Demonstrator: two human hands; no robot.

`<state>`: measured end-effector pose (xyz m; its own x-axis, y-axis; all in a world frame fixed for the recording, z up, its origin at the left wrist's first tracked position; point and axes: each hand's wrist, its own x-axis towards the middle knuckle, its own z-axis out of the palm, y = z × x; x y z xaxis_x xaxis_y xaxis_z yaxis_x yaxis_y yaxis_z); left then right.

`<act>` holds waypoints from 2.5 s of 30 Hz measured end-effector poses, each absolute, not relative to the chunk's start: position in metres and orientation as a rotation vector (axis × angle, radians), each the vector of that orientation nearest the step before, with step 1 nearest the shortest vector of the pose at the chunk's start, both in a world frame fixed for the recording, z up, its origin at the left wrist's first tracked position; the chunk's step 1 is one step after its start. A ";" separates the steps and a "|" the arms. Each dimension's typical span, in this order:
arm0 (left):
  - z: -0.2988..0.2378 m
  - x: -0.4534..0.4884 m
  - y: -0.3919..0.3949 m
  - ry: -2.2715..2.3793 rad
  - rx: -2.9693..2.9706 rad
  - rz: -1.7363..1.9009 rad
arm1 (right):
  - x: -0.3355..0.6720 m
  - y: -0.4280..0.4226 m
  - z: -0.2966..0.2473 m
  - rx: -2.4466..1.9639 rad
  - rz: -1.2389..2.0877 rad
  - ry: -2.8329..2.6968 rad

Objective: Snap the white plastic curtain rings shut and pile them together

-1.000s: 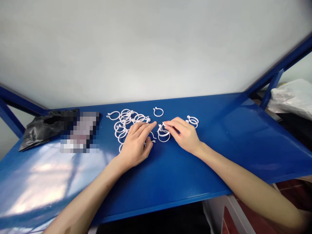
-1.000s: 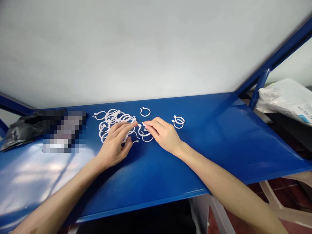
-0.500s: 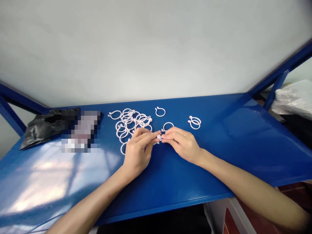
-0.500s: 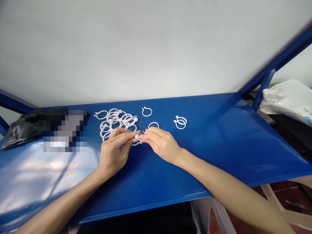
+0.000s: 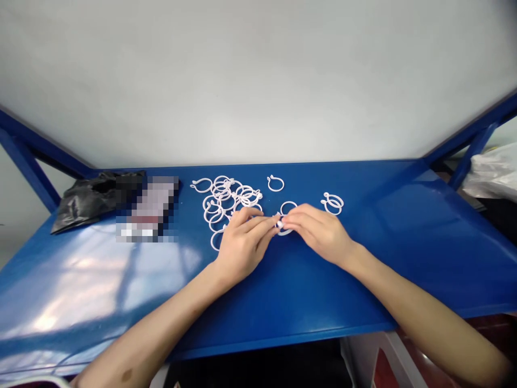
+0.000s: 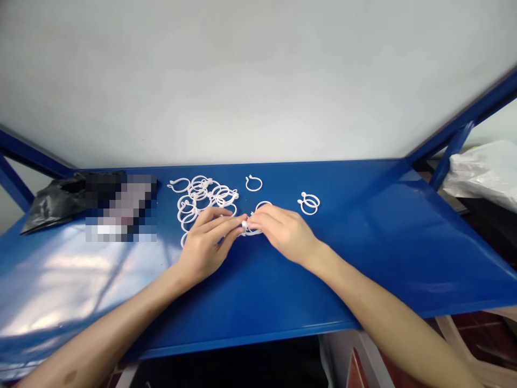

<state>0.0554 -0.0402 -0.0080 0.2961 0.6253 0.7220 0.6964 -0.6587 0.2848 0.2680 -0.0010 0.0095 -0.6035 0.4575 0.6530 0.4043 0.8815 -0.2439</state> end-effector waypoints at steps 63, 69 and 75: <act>-0.007 0.048 -0.048 -1.210 -2.634 -1.392 | 0.258 -0.017 0.003 -0.501 0.169 -2.272; -0.009 0.040 -0.039 -1.332 -2.554 -1.144 | 0.278 0.011 0.010 -0.944 -0.099 -2.202; -0.013 0.031 -0.029 -1.369 -2.573 -1.064 | 0.321 0.054 0.016 -1.706 0.131 -1.884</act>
<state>0.0314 -0.0295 -0.0130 0.3758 0.7184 0.5854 0.7449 -0.6100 0.2703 0.3211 0.0544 0.0159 -0.0064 0.9358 0.3526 0.8777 0.1742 -0.4464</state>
